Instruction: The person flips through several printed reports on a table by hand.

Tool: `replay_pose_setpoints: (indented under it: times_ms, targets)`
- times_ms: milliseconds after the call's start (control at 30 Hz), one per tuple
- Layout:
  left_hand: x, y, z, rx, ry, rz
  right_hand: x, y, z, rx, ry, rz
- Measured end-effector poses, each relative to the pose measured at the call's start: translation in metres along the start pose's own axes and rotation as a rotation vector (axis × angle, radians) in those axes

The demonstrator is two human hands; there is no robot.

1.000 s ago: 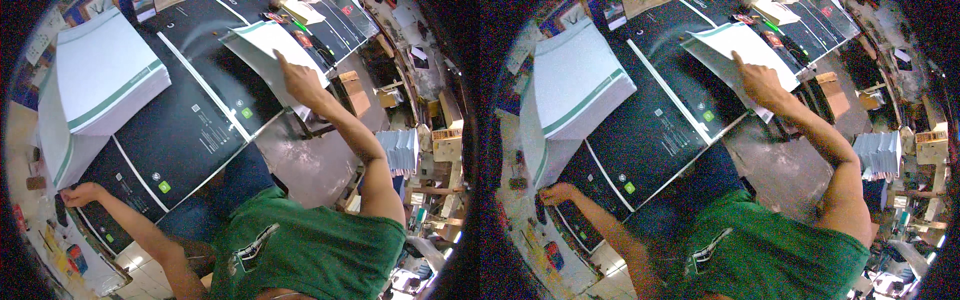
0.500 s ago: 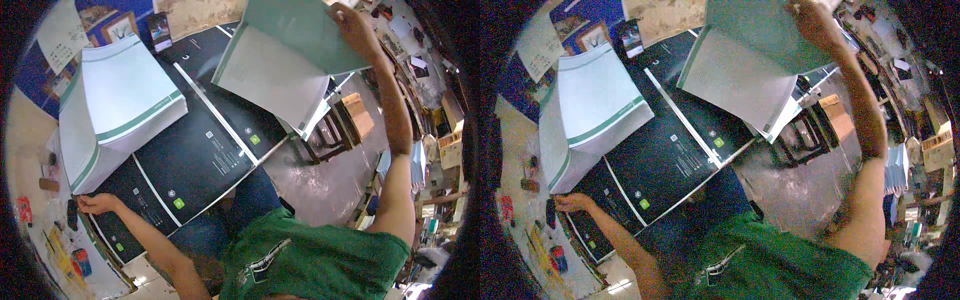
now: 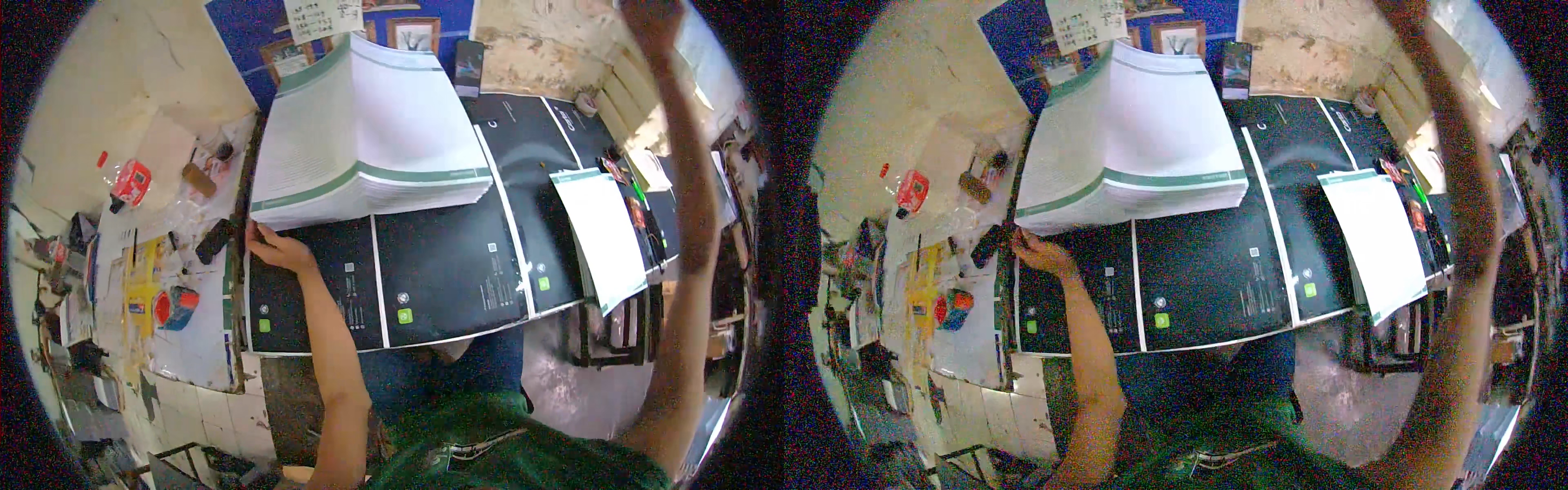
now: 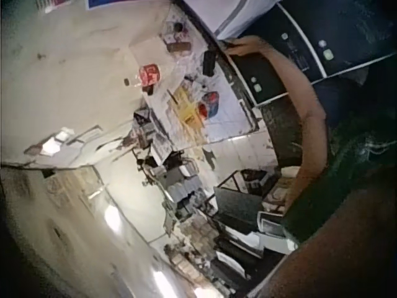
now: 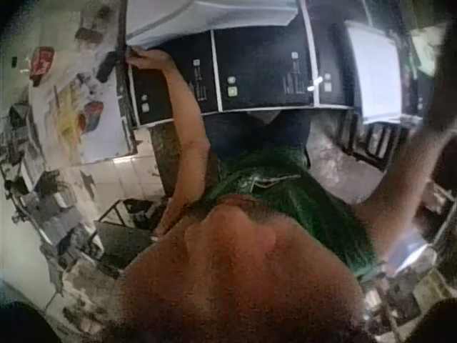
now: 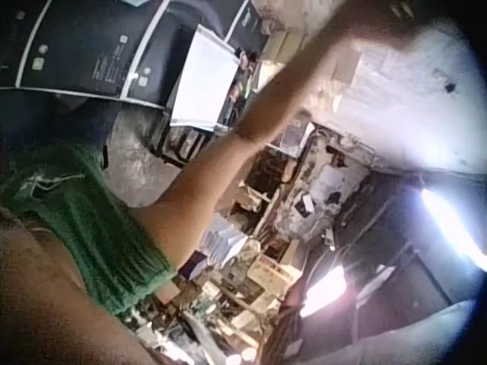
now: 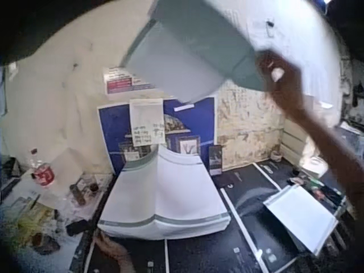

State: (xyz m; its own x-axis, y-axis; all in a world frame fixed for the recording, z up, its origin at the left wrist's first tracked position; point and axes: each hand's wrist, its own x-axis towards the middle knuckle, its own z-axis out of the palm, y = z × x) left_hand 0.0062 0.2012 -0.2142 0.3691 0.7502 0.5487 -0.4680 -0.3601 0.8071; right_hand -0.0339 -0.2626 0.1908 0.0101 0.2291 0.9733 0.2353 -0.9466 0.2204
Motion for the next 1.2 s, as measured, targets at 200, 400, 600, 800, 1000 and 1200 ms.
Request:
replay_pose_setpoints:
  times_ms: [200,400,600,800,1000,1200]
  targets:
    - [-0.008,0.001,0.017,0.032,0.010,0.010,-0.153,-0.030,0.088,0.128,-0.494,0.390]
    - [-0.007,0.003,0.019,0.031,0.020,-0.072,-0.252,-0.040,0.130,0.258,-0.920,0.281]
    - [-0.008,0.012,0.018,0.014,0.006,-0.063,-0.262,-0.017,0.163,0.206,-1.023,0.367]
    - [-0.009,0.010,0.020,-0.009,0.010,-0.062,-0.267,-0.013,0.176,0.073,-1.107,0.294]
    - [-0.006,0.009,0.017,0.009,0.004,-0.043,-0.262,-0.021,0.172,0.015,-1.104,0.112]
    - [-0.008,0.014,0.016,-0.017,-0.017,-0.066,-0.191,-0.026,0.170,-0.219,-1.608,-0.032]
